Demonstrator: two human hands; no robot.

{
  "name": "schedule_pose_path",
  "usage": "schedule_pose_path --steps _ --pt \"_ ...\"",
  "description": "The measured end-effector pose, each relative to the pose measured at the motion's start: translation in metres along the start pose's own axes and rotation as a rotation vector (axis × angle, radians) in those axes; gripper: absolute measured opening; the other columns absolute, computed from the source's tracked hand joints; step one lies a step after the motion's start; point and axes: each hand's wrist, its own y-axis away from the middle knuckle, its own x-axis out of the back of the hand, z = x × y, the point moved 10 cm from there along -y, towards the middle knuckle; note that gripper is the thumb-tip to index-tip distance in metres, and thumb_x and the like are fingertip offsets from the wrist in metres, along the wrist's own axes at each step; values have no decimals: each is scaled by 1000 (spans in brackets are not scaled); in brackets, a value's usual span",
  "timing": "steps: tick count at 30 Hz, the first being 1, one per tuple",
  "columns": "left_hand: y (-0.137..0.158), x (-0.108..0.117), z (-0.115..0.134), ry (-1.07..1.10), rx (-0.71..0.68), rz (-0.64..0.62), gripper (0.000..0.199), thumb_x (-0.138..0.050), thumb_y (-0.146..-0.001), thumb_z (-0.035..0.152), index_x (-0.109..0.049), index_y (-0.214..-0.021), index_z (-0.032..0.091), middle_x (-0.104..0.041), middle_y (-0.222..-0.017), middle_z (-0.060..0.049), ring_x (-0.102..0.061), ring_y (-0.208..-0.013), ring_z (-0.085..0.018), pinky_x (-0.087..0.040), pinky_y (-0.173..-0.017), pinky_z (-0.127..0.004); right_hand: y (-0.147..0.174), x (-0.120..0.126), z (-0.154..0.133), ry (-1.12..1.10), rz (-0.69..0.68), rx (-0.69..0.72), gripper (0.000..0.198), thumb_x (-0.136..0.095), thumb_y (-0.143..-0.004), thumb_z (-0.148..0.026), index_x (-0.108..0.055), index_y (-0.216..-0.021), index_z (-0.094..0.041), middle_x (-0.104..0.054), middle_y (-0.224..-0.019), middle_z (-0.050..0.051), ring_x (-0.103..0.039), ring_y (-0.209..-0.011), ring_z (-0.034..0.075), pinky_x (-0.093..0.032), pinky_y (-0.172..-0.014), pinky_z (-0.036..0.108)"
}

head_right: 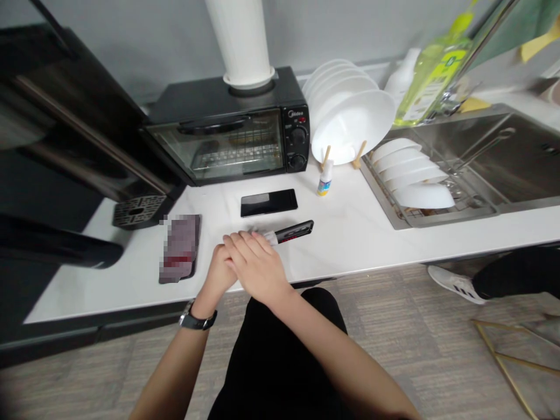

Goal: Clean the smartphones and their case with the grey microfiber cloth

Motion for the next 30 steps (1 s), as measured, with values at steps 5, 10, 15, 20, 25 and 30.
schedule_pose_path --steps 5,10,15,20,25,30 --pt "-3 -5 13 131 -4 -32 26 -59 -97 16 -81 -107 25 -84 -104 -3 -78 -89 -21 -56 -81 -28 35 39 78 126 14 -82 45 -48 -109 -38 -57 -142 -10 -72 -125 14 -63 -112 29 -43 -103 43" --pt "-6 -5 18 180 -6 -52 31 -59 -99 17 -79 -117 32 -83 -113 2 -79 -93 -20 -55 -81 -27 46 53 99 148 105 -217 30 -46 -108 -32 -66 -123 -14 -73 -118 15 -63 -114 30 -41 -105 46" --pt "-1 -1 -3 56 51 -1 23 -60 -85 4 -78 -83 19 -82 -83 -4 -73 -72 -20 -52 -70 -28 15 13 26 2 86 -132 36 -45 -108 -26 -62 -136 -12 -72 -129 14 -61 -126 29 -37 -114 45" --pt "7 11 -5 59 108 87 14 -66 -90 16 -78 -84 18 -80 -76 -4 -69 -63 -18 -50 -65 -27 10 18 37 -51 44 147 40 -45 -107 -13 -62 -143 -19 -75 -130 8 -67 -119 22 -47 -103 37" --pt "-3 26 23 587 155 232 14 -76 -89 30 -81 -95 18 -83 -98 -7 -77 -93 -22 -58 -86 -31 35 58 113 -240 84 -25 42 -43 -107 -16 -61 -145 -22 -74 -132 9 -71 -117 21 -53 -98 36" --pt "-42 34 59 774 23 256 24 -84 -80 38 -79 -92 18 -81 -91 -6 -74 -84 -19 -59 -75 -28 43 33 139 -699 -27 -385 33 -55 -104 -45 -75 -106 -19 -74 -85 2 -67 -76 18 -51 -72 28"
